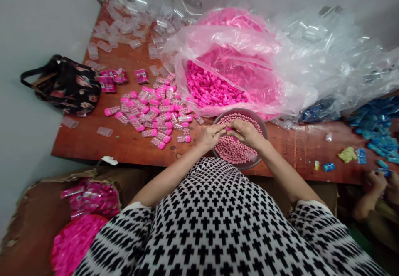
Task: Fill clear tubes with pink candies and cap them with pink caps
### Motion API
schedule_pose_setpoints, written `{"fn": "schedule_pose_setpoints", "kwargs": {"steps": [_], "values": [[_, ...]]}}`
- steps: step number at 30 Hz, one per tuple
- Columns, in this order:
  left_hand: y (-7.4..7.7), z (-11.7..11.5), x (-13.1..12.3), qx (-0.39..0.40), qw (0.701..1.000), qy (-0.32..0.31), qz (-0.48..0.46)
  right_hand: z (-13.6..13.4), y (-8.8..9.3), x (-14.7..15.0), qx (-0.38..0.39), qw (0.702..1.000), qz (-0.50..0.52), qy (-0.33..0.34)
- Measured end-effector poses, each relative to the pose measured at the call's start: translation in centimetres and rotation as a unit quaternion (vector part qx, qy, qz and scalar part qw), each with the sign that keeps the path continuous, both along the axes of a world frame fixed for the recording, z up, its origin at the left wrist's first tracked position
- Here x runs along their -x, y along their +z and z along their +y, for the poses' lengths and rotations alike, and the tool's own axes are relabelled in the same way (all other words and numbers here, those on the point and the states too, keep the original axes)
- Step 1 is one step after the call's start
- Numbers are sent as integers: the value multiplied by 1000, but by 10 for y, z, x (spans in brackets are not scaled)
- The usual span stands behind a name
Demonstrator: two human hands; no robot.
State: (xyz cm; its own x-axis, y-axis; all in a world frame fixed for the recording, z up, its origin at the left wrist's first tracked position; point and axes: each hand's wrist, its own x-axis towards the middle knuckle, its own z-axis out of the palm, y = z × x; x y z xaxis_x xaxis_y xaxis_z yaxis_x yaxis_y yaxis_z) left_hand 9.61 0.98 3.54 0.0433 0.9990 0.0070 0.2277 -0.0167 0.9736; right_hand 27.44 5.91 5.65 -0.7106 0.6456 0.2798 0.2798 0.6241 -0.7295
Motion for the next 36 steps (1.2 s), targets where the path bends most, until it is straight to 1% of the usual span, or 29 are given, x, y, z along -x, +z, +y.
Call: {"fn": "schedule_pose_setpoints", "kwargs": {"steps": [2, 4, 5, 7, 9, 10, 11, 13, 15, 17, 18, 20, 21, 23, 24, 25, 26, 27, 29, 31, 33, 34, 36], "values": [[-5, 1, -4, 60, 995, 29, -77, 2, -2, 3, 26, 999, 14, -36], [-8, 3, -8, 132, 973, 53, -183, 4, -3, 5, 82, 992, 30, -94], [-8, 3, -9, 159, 957, 64, -234, 5, -3, 5, 128, 983, 48, -121], [-6, 5, -10, 185, 929, 85, -310, 5, -3, 1, 241, 951, 118, -155], [-3, 6, -7, 179, 916, 104, -344, 2, -6, -4, 341, 903, 209, -159], [-3, 6, -4, 174, 914, 110, -350, -2, -8, -7, 377, 880, 242, -154], [-3, 6, -2, 170, 914, 115, -350, -5, -11, -9, 404, 864, 261, -149], [-4, 6, 2, 154, 925, 124, -324, -12, -16, -11, 440, 843, 271, -151], [-7, 4, 3, 126, 949, 121, -262, -16, -19, -8, 457, 824, 286, -173], [-9, 2, 3, 89, 974, 100, -185, -16, -18, -5, 471, 807, 304, -185], [-9, 1, 3, 72, 982, 83, -153, -15, -17, -4, 487, 799, 306, -177], [-7, -1, 1, 42, 992, 45, -112, -13, -13, -2, 548, 776, 285, -129], [-6, -2, 0, 28, 994, 27, -103, -13, -11, -1, 587, 757, 270, -99], [-3, -5, -2, 14, 995, 3, -100, -14, -9, 1, 661, 708, 245, -48], [-2, -6, -3, 15, 995, -3, -103, -16, -9, 3, 686, 686, 240, -36], [-1, -8, -4, 21, 994, -6, -107, -18, -10, 6, 700, 671, 244, -35], [0, -10, -4, 26, 994, -5, -110, -21, -11, 10, 703, 662, 256, -43], [0, -11, -4, 28, 994, -3, -110, -24, -13, 14, 699, 658, 274, -55], [-2, -13, -4, 18, 995, 1, -102, -31, -18, 24, 676, 663, 310, -85], [-6, -14, -4, 4, 997, 16, -81, -36, -23, 36, 652, 669, 335, -121], [-10, -12, -3, 12, 998, 36, -56, -38, -28, 47, 643, 664, 349, -156], [-12, -11, -1, 23, 998, 44, -49, -38, -29, 51, 648, 661, 344, -160], [-11, -9, 5, 41, 997, 49, -47, -33, -27, 55, 668, 666, 307, -130]]}}
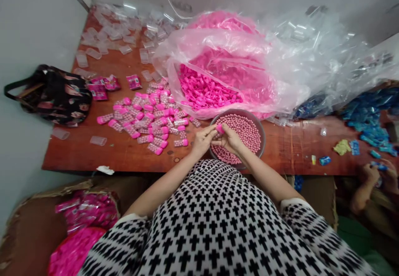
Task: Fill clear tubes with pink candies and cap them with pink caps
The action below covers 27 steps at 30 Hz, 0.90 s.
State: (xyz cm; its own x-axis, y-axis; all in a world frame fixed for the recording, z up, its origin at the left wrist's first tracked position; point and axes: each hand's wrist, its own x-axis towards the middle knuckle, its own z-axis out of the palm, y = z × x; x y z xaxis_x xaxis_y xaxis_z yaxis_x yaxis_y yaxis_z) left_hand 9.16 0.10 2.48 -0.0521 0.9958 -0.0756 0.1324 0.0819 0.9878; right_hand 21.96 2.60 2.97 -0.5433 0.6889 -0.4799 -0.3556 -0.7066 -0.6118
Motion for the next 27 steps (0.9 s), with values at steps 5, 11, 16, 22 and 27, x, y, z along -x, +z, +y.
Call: {"fn": "schedule_pose_setpoints", "kwargs": {"steps": [5, 11, 16, 22, 27], "values": [[24, 6, 49, -61, 991, 90, 79, 26, 12, -43, -170, 969, -142, 111], [21, 1, 105, -132, 953, 83, 261, 9, -5, -135, -339, 617, -612, 360], [-7, -15, 49, -109, 960, -42, 256, -35, -21, -143, -292, 468, -677, 487], [-22, -14, -33, -47, 949, -229, 209, -37, -25, -139, -353, 545, -651, 392], [-23, -7, -61, 37, 956, -272, 105, -30, -25, -127, -402, 799, -434, 104]]}}
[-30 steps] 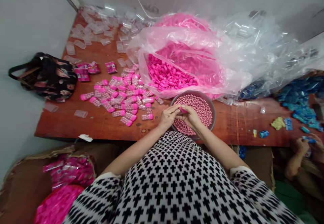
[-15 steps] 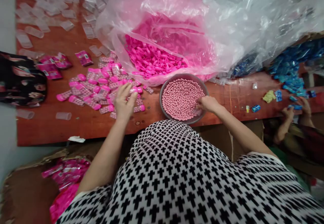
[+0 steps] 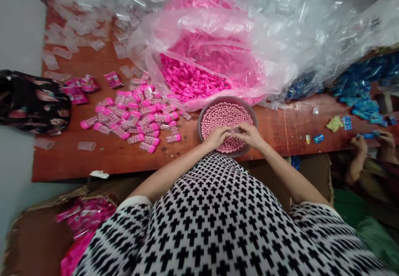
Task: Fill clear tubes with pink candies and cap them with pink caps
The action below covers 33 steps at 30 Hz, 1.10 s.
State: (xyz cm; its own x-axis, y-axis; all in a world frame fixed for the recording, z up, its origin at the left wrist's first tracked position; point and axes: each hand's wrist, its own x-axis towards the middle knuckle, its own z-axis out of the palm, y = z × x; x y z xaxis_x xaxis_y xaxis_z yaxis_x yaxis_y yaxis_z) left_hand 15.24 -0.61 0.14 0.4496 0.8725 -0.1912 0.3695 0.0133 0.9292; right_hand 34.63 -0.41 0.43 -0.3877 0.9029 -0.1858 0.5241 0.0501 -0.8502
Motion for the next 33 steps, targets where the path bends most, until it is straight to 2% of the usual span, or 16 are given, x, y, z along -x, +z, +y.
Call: {"fn": "schedule_pose_setpoints", "kwargs": {"steps": [2, 4, 6, 8, 10, 11, 14, 17, 18, 20, 22, 24, 26, 28, 31, 33], "values": [[-1, 2, -4, 79, 994, 42, -59, 1, -7, 13, 38, 982, 153, -106], [-4, 4, -3, 127, 983, 83, -107, 6, -17, 24, 95, 950, 249, -164], [-10, 6, 3, 123, 981, 106, -107, 17, -29, 30, 125, 941, 255, -183], [-17, 7, 14, 96, 982, 141, -76, 34, -39, 30, 84, 969, 161, -167], [-22, 7, 28, 88, 978, 181, -54, 53, -44, 28, -13, 996, -8, -91], [-23, 7, 34, 93, 974, 199, -53, 61, -46, 28, -61, 993, -101, -29], [-23, 5, 51, 108, 965, 230, -65, 74, -50, 41, -133, 930, -310, 148], [-22, 4, 60, 116, 956, 258, -82, 74, -55, 68, -115, 892, -353, 257], [-21, 3, 62, 116, 953, 267, -84, 72, -58, 77, -99, 894, -339, 275], [-21, 3, 65, 105, 949, 286, -81, 69, -64, 87, -61, 922, -278, 262], [-19, 3, 67, 71, 952, 292, -48, 64, -69, 88, -21, 968, -169, 187], [-15, 4, 66, 28, 962, 272, 9, 58, -70, 83, 33, 995, -21, 93], [-12, 7, 62, 2, 971, 232, 57, 50, -66, 75, 88, 989, 115, 18], [-10, 9, 55, 4, 978, 199, 59, 42, -58, 69, 124, 971, 202, -33], [-13, 12, 43, 74, 977, 196, -38, 34, -40, 61, 129, 960, 239, -65], [-15, 12, 38, 146, 959, 207, -129, 33, -29, 55, 115, 965, 230, -54]]}}
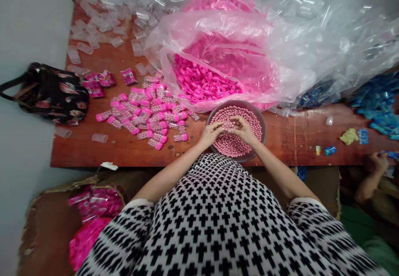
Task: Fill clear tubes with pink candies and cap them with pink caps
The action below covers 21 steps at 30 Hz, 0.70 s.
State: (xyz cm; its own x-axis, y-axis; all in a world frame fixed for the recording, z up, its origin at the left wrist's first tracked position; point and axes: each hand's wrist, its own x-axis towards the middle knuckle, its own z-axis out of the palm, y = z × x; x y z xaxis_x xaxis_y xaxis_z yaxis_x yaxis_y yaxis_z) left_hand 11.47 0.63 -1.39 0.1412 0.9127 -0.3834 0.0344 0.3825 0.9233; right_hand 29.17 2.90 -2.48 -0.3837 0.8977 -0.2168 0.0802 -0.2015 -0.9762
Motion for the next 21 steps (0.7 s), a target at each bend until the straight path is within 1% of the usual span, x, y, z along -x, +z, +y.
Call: {"fn": "schedule_pose_setpoints", "kwargs": {"steps": [2, 3, 5, 7, 10, 12, 15, 17, 19, 21], "values": [[0, 0, -2, 42, 996, 13, -78, 1, 9, -8, -27, 999, -12, 27], [0, 1, -1, 54, 993, 13, -103, 2, 12, -11, -40, 998, -18, 44], [2, 1, 0, 67, 989, 7, -130, 4, 17, -18, -62, 995, -31, 68], [5, 1, 1, 71, 987, -2, -142, 5, 22, -21, -75, 993, -45, 77], [9, 0, 1, 64, 988, -3, -143, 2, 27, -20, -80, 990, -67, 94], [11, -1, 1, 43, 991, -16, -129, -2, 30, -18, -67, 991, -67, 99], [12, -3, 2, -3, 997, -36, -71, -6, 30, -18, -10, 997, -23, 77], [11, -4, 5, -8, 998, -19, -55, -6, 28, -21, 27, 997, -8, 69], [8, -6, 9, 9, 997, 9, -75, 1, 26, -26, 31, 994, -54, 85], [6, -8, 14, 24, 994, 27, -101, 13, 27, -29, -14, 979, -168, 117]]}}
